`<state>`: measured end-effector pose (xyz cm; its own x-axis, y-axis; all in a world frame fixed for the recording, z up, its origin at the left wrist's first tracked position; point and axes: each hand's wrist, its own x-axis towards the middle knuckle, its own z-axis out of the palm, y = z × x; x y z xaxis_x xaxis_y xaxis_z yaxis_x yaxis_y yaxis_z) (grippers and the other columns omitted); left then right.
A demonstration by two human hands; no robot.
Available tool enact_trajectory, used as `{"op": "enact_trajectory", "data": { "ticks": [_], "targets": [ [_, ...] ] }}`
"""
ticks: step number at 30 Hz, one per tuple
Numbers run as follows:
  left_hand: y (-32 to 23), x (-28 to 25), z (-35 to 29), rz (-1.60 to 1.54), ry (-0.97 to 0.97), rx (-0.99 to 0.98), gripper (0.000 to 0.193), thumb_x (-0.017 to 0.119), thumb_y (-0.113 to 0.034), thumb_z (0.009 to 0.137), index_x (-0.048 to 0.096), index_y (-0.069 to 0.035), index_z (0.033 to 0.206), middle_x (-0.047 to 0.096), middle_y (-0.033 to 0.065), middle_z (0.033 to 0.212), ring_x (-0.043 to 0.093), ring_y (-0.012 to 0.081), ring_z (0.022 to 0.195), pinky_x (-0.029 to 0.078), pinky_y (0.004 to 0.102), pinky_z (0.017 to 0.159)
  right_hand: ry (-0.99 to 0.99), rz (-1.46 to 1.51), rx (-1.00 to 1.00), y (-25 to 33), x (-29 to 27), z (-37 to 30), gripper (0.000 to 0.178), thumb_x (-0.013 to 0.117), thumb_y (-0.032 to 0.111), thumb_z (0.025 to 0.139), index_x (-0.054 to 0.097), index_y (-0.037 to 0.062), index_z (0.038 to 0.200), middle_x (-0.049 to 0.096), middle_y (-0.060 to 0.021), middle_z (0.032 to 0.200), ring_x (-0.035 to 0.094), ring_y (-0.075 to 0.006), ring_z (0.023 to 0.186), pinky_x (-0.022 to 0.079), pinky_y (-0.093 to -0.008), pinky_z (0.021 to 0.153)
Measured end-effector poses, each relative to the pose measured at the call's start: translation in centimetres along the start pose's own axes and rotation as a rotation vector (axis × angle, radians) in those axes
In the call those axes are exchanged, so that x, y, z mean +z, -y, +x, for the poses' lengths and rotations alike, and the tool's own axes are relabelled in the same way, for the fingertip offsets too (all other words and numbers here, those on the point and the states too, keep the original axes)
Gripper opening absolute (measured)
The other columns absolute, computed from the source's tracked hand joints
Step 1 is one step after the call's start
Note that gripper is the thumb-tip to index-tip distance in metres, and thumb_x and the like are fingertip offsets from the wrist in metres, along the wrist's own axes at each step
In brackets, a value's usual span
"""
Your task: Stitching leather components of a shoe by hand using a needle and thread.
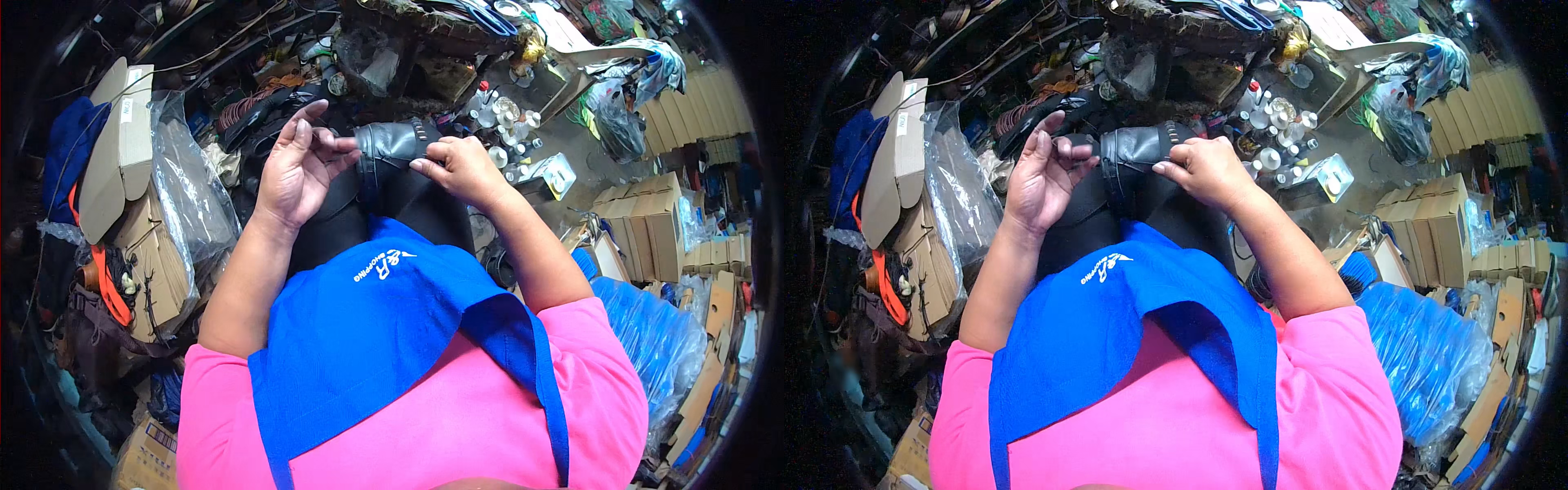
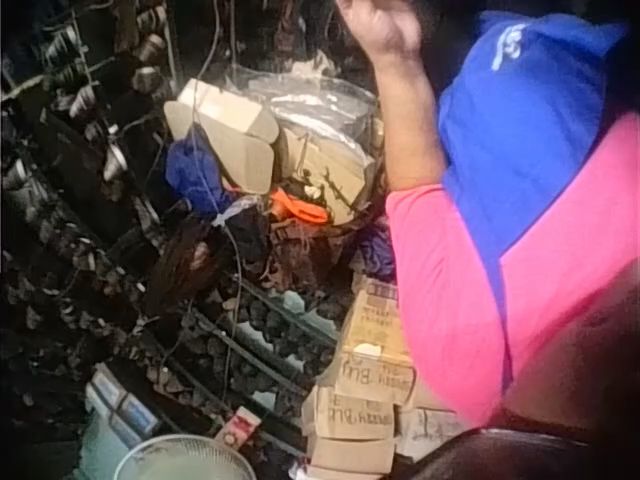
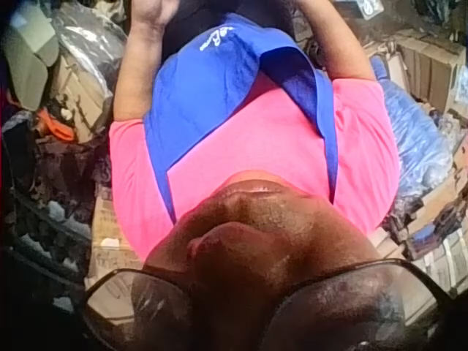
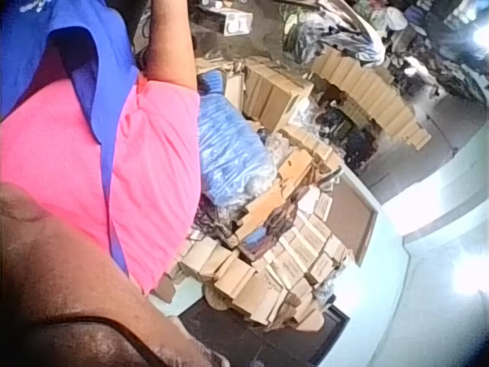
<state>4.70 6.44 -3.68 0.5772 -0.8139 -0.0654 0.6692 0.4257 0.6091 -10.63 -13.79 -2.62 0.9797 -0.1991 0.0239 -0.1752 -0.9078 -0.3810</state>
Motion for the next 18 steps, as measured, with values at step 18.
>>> {"op": "enact_trajectory", "data": {
  "ticks": [18],
  "targets": [
    [-2.1,0.6,5.2,1.642,0.451,-0.357,0.067,0.072,-0.027,0.076,0.046,-0.013,0.136,0.058,0.0081,0.091,0.056,0.0201,0.090,0.045,0.0327,0.085,0.165,0.466,0.389,0.3,0.0,0.9,0.039,0.072,0.040,0.078,0.065,0.0023,0.085,0.061,-0.0003,0.069,0.055,-0.0074,0.066,0.045,-0.0261,0.062]
  ]
}}
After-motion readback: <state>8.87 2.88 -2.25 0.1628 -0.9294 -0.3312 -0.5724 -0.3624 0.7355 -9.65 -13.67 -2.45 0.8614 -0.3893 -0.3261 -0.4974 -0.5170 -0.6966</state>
